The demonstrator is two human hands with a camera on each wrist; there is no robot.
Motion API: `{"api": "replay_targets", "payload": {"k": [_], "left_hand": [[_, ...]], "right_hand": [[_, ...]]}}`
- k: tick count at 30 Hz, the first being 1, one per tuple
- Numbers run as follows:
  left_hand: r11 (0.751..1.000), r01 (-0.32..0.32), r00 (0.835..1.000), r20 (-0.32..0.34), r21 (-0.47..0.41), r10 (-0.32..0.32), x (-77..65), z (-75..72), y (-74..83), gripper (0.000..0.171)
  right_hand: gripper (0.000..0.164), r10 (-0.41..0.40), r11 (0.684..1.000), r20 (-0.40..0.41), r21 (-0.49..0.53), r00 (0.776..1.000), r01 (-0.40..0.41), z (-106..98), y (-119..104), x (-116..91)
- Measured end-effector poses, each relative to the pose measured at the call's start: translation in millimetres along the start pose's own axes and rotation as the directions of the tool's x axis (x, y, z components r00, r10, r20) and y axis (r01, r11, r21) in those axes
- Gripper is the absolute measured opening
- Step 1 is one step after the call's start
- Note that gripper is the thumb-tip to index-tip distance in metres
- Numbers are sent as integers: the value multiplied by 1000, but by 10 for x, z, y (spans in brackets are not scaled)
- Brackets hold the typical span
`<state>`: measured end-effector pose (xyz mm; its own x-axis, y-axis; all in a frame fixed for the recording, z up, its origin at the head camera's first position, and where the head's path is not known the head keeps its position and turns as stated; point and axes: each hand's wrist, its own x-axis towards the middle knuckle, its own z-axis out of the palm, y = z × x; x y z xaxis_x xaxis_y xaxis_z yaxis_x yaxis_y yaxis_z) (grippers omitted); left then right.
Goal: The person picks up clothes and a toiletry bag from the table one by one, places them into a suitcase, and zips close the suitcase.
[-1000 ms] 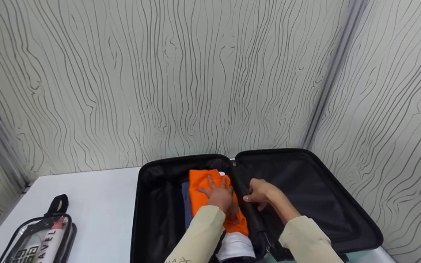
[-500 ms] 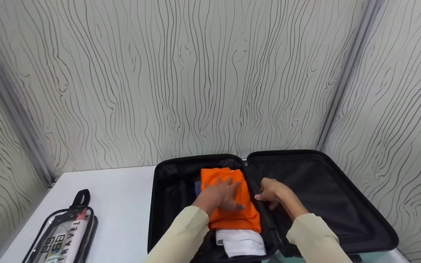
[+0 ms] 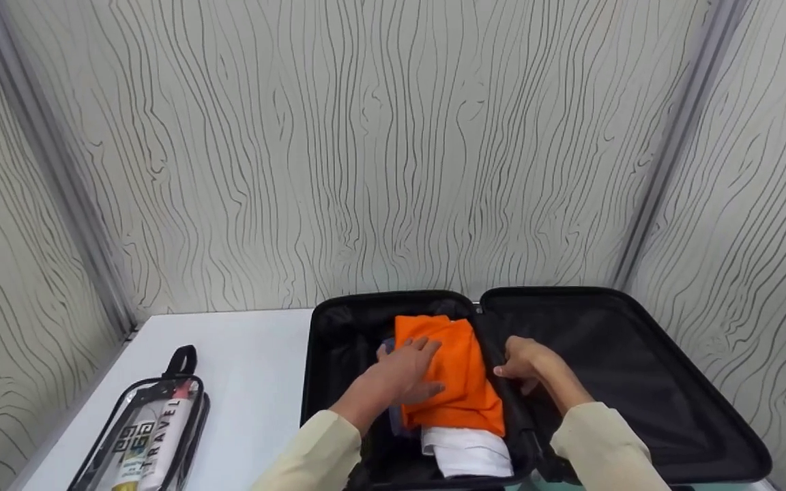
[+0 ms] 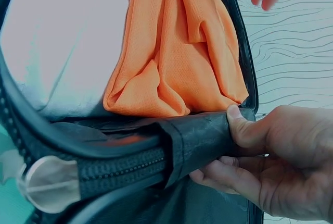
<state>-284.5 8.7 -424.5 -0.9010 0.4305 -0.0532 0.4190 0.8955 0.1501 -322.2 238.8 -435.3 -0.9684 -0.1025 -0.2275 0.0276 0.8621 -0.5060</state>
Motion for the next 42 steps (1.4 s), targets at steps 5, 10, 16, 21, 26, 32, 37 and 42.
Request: {"api": "replay_targets", "payload": {"k": [5,10,16,21,26,32,37,42], "left_hand": [[999,-17,999,-36,-50,15,-91,36,-97,65],[995,-42,993,-114,-85,32,-212,62,-234,62],[989,-85,980,-190,-122,61,-376,69,-418,58],[976,-104,973,-222,-190,61,-507,68,-582,56],[962,-110,969,-241,-249,49,-634,81,-749,56],[940,-112,963,-270,-321,23,-768,115,-948,54],[928,-111,952,-307,-356,-4,-896,171,-1132,53],[908,-94,939,-340,-409,-56,-1082,240,-1350,52]], "right_hand": [[21,-1,1000,1,-5,1000,1,-4,19,8],[20,-10,1000,14,18,1000,9,2,30,17],[19,-10,999,15,36,1000,9,-4,38,48],[19,-17,999,17,42,1000,17,-5,45,65],[21,-15,999,16,40,1000,15,-5,49,51],[22,-17,998,20,59,1000,15,-2,67,31],[21,-36,999,18,35,999,35,1,74,18],[21,-33,999,16,25,999,32,5,63,18]]}}
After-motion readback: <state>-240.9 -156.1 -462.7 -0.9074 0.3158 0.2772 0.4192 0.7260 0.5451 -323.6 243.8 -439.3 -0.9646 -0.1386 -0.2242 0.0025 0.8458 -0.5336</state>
